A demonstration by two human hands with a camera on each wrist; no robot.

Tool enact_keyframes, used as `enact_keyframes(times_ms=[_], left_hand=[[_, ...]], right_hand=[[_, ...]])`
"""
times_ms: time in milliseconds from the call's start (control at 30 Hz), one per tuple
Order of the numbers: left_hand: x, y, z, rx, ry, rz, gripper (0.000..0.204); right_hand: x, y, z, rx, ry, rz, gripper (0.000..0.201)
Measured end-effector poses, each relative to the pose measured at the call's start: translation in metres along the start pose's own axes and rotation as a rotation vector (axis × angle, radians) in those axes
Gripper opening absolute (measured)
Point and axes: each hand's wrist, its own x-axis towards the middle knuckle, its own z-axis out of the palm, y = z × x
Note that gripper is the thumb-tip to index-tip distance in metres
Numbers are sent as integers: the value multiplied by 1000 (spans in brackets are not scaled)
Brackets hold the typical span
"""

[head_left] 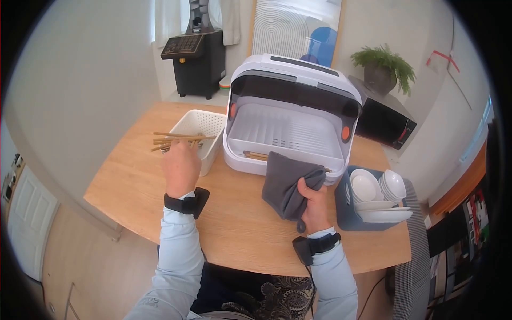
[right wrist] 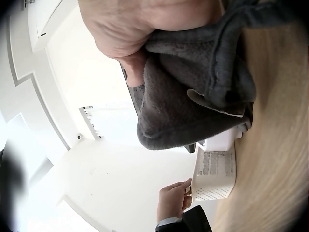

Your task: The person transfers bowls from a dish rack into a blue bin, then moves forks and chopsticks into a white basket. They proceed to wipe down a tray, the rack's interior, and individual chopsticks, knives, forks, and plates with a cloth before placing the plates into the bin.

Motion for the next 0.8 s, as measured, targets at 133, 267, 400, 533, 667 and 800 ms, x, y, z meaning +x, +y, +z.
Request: enact_keyframes(times_ms=[133, 267, 400, 533, 667, 800], left_hand=[[1, -8, 10, 74, -41, 28, 8], [6, 3, -2, -85, 204, -39, 11], [5, 13, -19, -387, 411, -41, 9], [1, 17, -27, -617, 665, 135, 18], [-2, 23, -26, -773, 785, 108, 22], [-15, 46, -25, -1192, 280, -56, 30]], right_hand=[[1, 0, 0, -3, 3, -6, 27], [0, -1, 0, -3, 7, 6, 27], [1, 1, -1, 0, 5, -3, 27], [1, 2, -3, -10, -22, 11, 31], [-1, -2, 4, 93, -1, 49, 30], [-2, -2, 5, 210, -4, 120, 38]])
